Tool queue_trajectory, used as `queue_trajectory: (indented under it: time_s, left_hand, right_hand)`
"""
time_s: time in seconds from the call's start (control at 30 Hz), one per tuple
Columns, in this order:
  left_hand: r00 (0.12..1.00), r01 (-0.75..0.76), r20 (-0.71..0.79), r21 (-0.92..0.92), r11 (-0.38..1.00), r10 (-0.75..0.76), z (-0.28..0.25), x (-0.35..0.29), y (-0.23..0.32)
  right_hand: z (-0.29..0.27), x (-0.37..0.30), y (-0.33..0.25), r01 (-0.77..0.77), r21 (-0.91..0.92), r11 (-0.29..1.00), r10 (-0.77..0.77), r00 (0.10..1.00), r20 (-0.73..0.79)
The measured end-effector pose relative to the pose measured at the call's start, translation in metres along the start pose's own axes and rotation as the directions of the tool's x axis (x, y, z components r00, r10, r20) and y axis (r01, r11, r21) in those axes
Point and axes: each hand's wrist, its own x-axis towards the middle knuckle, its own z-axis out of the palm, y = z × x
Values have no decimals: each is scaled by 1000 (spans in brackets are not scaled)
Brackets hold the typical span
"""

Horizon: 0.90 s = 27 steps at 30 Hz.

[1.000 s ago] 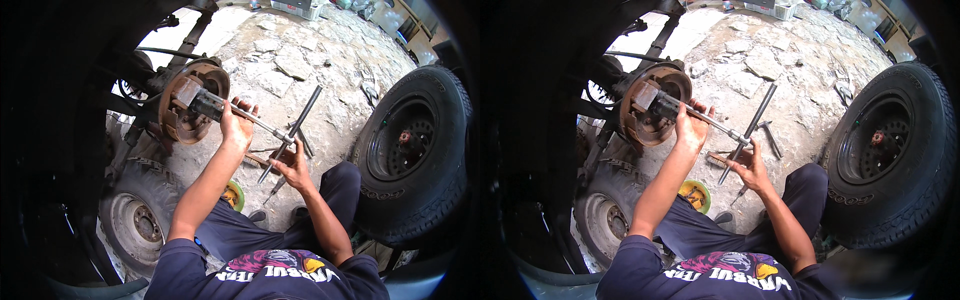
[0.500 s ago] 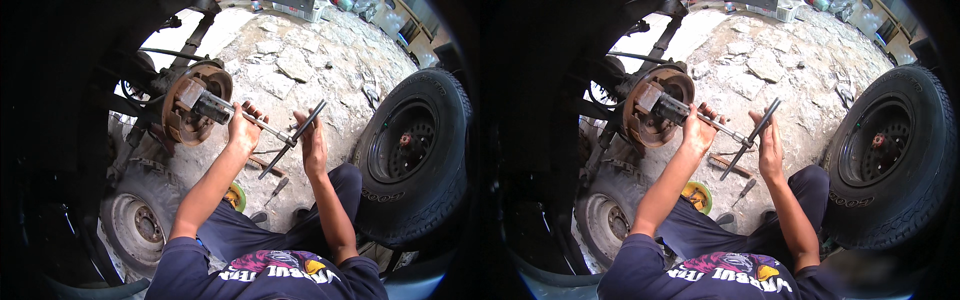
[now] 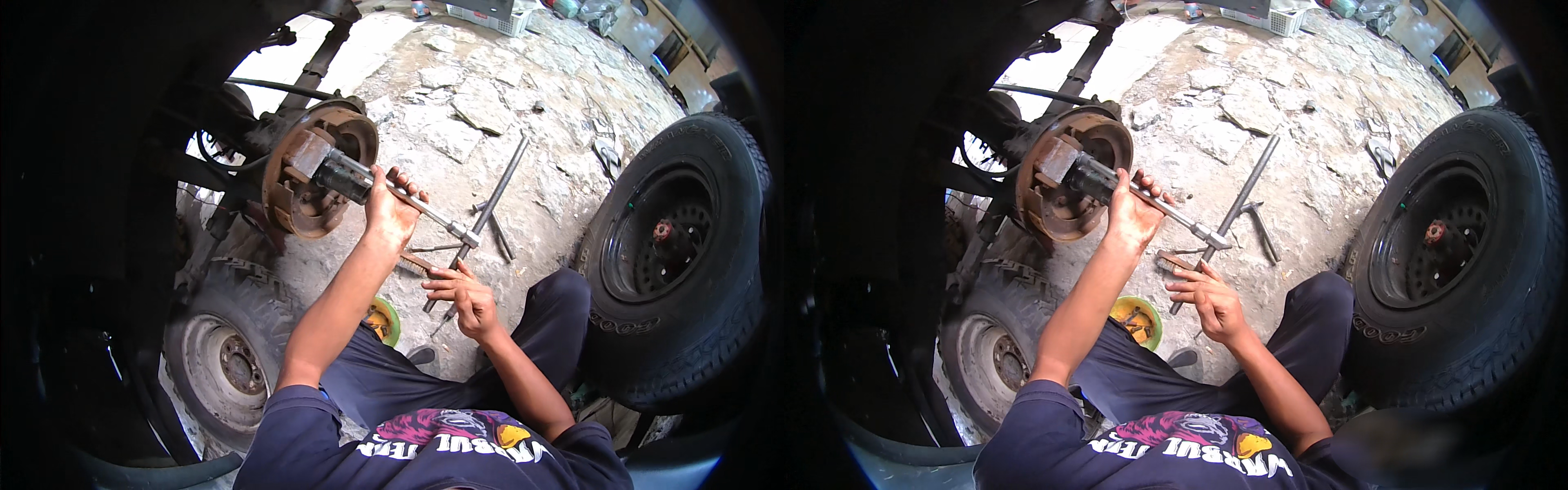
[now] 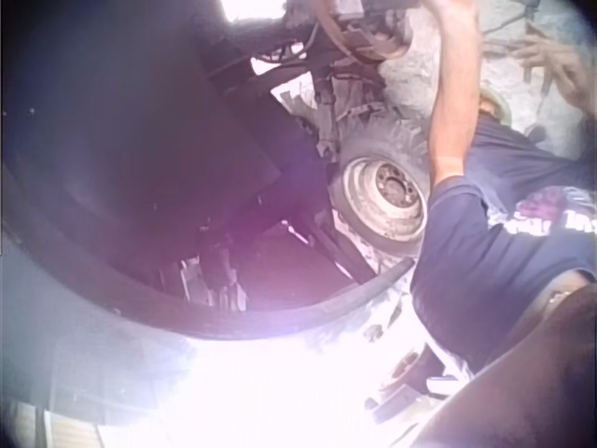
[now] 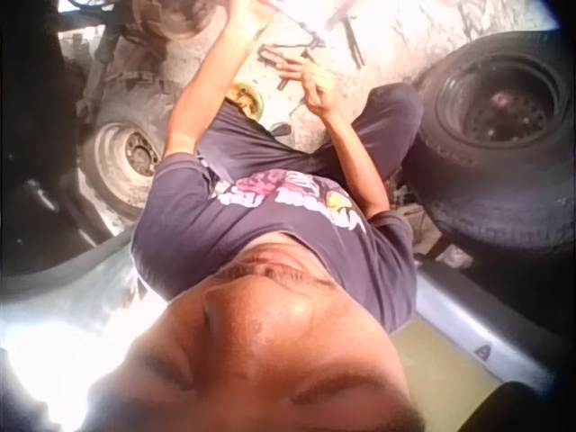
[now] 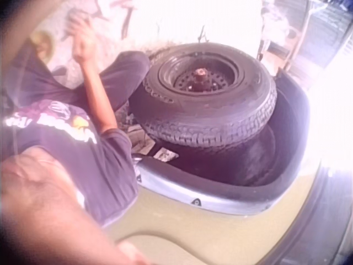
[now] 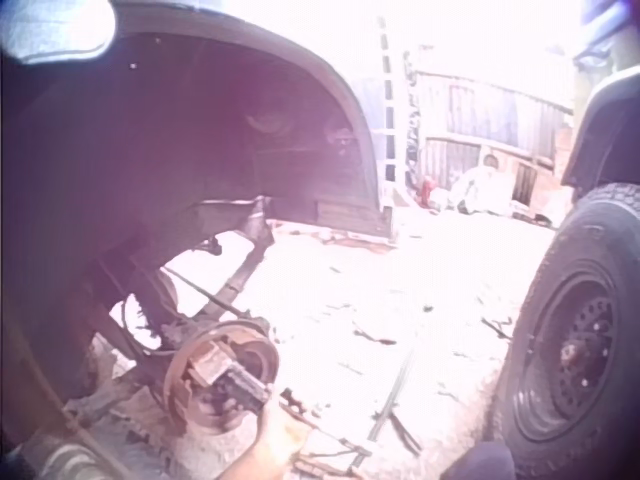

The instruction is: The person uses a socket wrench and a hammer to loosen a component on a vehicle's wheel hub assembly. They handle a socket, a long extension bar, and a hammer by hand, occasionally placing a small item in a yellow bowl.

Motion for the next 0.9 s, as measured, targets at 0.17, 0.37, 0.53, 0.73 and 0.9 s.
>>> queue_trajectory:
  time_s: [0.17,0.37,0.53,0.73,0.9]
  left_hand:
    - [999,-51,-6,-7,999,51,-1,-2,-1]
    - [995,-90,39,-30,995,92,-2,2,-4]
    - [994,-89,59,-27,996,90,-5,-1,-4]
    - [985,-91,146,-38,995,96,-8,2,-5]
    - [975,-59,211,-58,997,70,-10,0,-1]
  right_hand:
    - [33,16,-7,-185,173,967,252,630,-735]
    - [19,35,-9,-314,837,448,710,694,-119]
    - [55,16,-41,-404,835,373,746,666,-11]
    - [83,-35,-65,-532,813,238,681,688,251]
    - [96,-35,-54,-539,812,223,674,687,270]
